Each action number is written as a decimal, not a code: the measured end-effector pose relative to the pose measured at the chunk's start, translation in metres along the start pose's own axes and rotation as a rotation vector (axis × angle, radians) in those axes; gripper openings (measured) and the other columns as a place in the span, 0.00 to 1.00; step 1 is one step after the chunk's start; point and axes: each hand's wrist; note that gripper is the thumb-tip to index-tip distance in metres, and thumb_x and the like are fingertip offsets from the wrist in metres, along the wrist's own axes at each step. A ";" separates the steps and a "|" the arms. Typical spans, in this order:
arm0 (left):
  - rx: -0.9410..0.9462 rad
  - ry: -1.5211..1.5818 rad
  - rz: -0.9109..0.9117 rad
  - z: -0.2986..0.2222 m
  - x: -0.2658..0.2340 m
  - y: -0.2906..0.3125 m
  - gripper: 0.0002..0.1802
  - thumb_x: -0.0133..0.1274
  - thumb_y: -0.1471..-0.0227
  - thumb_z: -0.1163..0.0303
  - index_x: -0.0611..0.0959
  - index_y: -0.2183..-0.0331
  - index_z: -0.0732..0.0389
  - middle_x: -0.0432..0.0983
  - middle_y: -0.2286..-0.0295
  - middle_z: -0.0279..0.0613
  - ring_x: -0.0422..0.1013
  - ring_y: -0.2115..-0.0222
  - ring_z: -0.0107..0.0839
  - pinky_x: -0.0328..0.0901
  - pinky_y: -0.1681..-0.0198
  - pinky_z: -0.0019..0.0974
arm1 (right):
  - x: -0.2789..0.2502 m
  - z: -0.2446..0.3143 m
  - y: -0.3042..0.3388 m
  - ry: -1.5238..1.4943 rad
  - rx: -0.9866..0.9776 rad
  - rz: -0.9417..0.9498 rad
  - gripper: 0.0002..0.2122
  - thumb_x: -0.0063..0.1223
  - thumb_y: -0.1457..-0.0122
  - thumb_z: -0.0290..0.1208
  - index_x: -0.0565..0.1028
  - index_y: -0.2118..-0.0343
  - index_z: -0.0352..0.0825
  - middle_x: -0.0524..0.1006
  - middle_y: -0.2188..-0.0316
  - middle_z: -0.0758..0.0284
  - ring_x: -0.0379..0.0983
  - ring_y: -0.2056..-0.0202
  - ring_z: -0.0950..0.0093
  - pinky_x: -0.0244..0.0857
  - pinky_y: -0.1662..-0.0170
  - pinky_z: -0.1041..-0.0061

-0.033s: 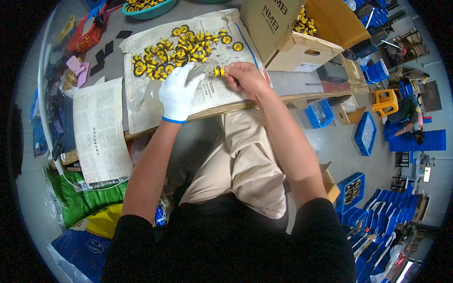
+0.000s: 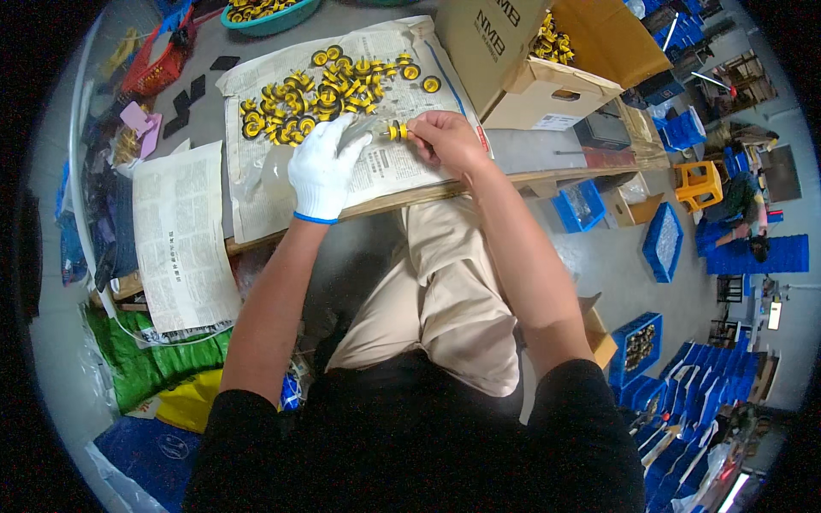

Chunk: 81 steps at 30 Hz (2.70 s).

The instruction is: The person sorts small yellow and black mechanical parts by hand at a workbench, inspecting them one by one.

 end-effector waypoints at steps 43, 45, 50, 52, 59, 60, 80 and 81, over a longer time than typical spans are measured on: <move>0.209 -0.012 -0.018 0.002 0.001 0.001 0.18 0.65 0.52 0.56 0.87 0.58 0.49 0.79 0.69 0.35 0.77 0.67 0.39 0.72 0.64 0.42 | -0.013 -0.011 -0.009 0.023 -0.134 -0.250 0.05 0.57 0.37 0.26 0.80 0.67 0.30 0.81 0.75 0.64 0.76 0.77 0.74 0.72 0.70 0.75; 0.211 0.004 -0.020 0.002 -0.001 0.001 0.18 0.65 0.52 0.56 0.87 0.58 0.49 0.79 0.68 0.35 0.77 0.67 0.39 0.72 0.64 0.42 | -0.015 -0.010 -0.008 -0.123 -0.083 -0.162 0.05 0.55 0.35 0.26 0.79 0.66 0.30 0.79 0.75 0.66 0.75 0.77 0.76 0.71 0.71 0.78; 0.203 0.035 0.011 0.004 0.000 0.003 0.19 0.67 0.52 0.57 0.87 0.58 0.52 0.80 0.68 0.40 0.77 0.66 0.41 0.71 0.62 0.42 | -0.009 -0.009 -0.008 -0.397 0.054 0.003 0.05 0.53 0.32 0.25 0.77 0.61 0.30 0.78 0.73 0.67 0.73 0.75 0.78 0.70 0.72 0.81; 0.205 0.036 0.008 0.005 0.000 0.003 0.19 0.66 0.52 0.57 0.87 0.57 0.52 0.80 0.68 0.40 0.77 0.66 0.41 0.71 0.63 0.42 | -0.003 -0.006 -0.007 -0.373 0.074 0.010 0.05 0.51 0.30 0.27 0.74 0.59 0.32 0.76 0.72 0.68 0.71 0.74 0.78 0.66 0.71 0.81; 0.204 0.048 0.034 0.004 -0.001 0.003 0.18 0.66 0.51 0.57 0.87 0.58 0.52 0.80 0.67 0.39 0.78 0.66 0.41 0.71 0.63 0.42 | 0.001 -0.007 -0.007 -0.403 0.070 0.090 0.05 0.51 0.31 0.25 0.76 0.60 0.29 0.78 0.72 0.66 0.73 0.74 0.77 0.71 0.70 0.80; 0.203 0.048 0.035 0.004 0.000 0.003 0.18 0.66 0.51 0.57 0.87 0.58 0.52 0.80 0.67 0.39 0.78 0.66 0.41 0.71 0.63 0.42 | 0.001 -0.007 -0.007 -0.421 0.075 0.096 0.05 0.51 0.31 0.25 0.76 0.61 0.30 0.77 0.73 0.66 0.72 0.74 0.77 0.70 0.71 0.80; 0.234 0.061 0.035 0.004 0.000 0.003 0.15 0.64 0.50 0.57 0.87 0.62 0.55 0.79 0.69 0.40 0.78 0.68 0.43 0.72 0.65 0.43 | 0.002 -0.005 -0.004 -0.417 0.100 0.165 0.09 0.46 0.28 0.29 0.74 0.65 0.32 0.71 0.77 0.70 0.61 0.80 0.81 0.52 0.80 0.83; 0.233 0.060 0.035 0.005 0.000 0.003 0.15 0.64 0.50 0.57 0.87 0.62 0.55 0.79 0.69 0.40 0.78 0.68 0.43 0.72 0.65 0.43 | 0.003 -0.005 -0.004 -0.424 0.110 0.167 0.09 0.46 0.27 0.29 0.74 0.65 0.32 0.71 0.77 0.71 0.61 0.80 0.82 0.52 0.80 0.83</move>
Point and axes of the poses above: each hand's wrist, its own y-axis away from the middle knuckle, its own x-axis out of the palm, z = x × y
